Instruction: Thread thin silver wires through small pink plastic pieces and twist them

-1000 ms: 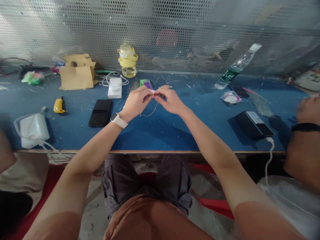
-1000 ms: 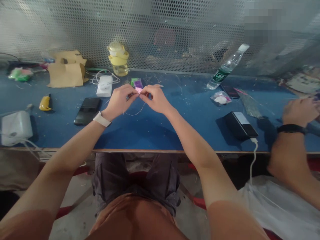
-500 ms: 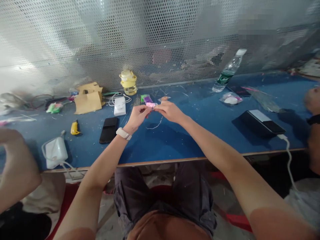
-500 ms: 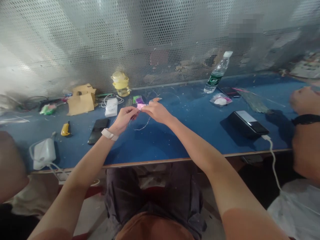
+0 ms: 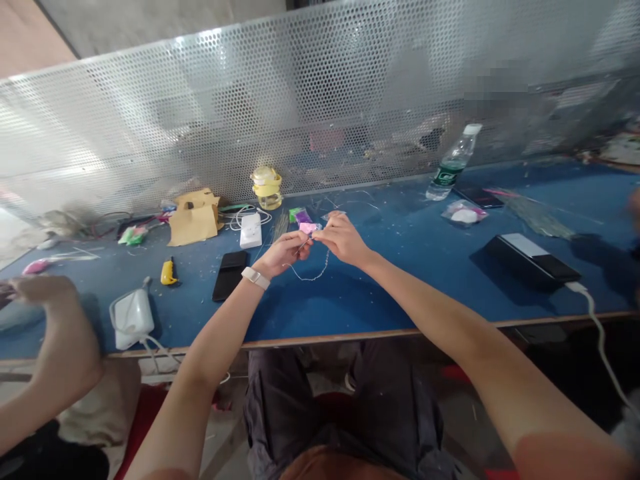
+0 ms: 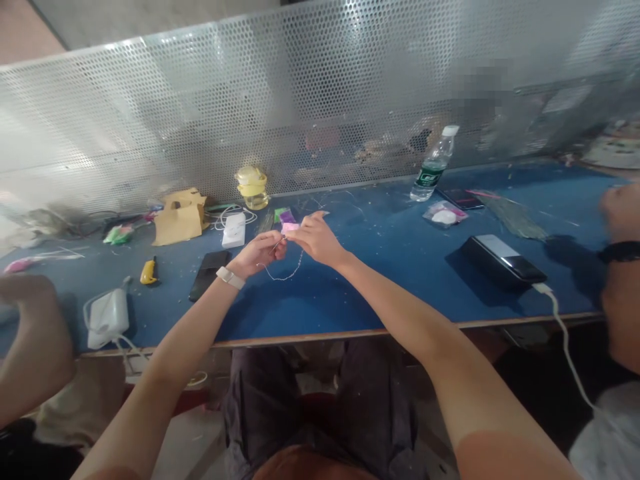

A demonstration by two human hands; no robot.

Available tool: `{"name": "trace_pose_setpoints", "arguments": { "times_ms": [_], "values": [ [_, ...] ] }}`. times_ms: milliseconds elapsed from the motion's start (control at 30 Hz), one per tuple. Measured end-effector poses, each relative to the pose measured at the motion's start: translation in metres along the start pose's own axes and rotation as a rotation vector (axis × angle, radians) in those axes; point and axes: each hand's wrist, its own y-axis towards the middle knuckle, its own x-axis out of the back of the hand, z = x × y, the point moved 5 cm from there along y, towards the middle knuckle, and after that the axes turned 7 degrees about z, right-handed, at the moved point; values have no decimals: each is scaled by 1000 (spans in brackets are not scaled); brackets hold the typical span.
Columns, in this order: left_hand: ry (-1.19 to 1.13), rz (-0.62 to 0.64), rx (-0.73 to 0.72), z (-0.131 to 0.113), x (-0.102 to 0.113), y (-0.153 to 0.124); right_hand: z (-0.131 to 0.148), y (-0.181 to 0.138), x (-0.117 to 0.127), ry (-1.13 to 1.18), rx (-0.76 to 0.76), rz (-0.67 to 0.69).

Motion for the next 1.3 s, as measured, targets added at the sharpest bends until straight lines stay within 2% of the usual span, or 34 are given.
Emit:
{"name": "trace_pose_setpoints", "arguments": {
  "times_ms": [200, 400, 467, 533, 600, 667, 700, 733, 800, 867, 1000, 1133, 1300],
  "values": [
    [-100, 7, -86, 6, -11, 3, -1, -1, -2, 135, -110, -109],
    [97, 29, -183, -9, 14, 2, -2, 4, -6, 199, -168, -25],
    [148, -17, -195, -13, 24, 4, -4, 6, -2, 209, -202, -29],
    [200, -131, -181, -14, 34, 6, -9, 7, 3, 230, -248, -37],
    [242, -377, -212, -17, 47, 4, -17, 6, 8, 233, -315, -42],
    [365, -678, -344, -27, 57, -7, -26, 3, 10, 195, -395, -46],
    [497, -782, -437, -33, 56, -13, -29, 1, 11, 163, -427, -42],
    [672, -823, -521, -39, 51, -18, -31, 0, 10, 128, -445, -30],
    [1052, -760, -617, -44, 32, -21, -31, -1, 8, 64, -442, 6],
    [1345, -649, -600, -39, 13, -20, -27, 0, 4, 11, -405, 50],
    [1723, -565, -514, -24, -8, -15, -14, 3, -1, -89, -314, 104],
    [1810, -501, -564, -17, -7, -10, -6, 4, -6, -135, -244, 115],
    [1669, -450, -622, -13, 4, -4, -8, 2, -8, -93, -208, 86]
  ]
}}
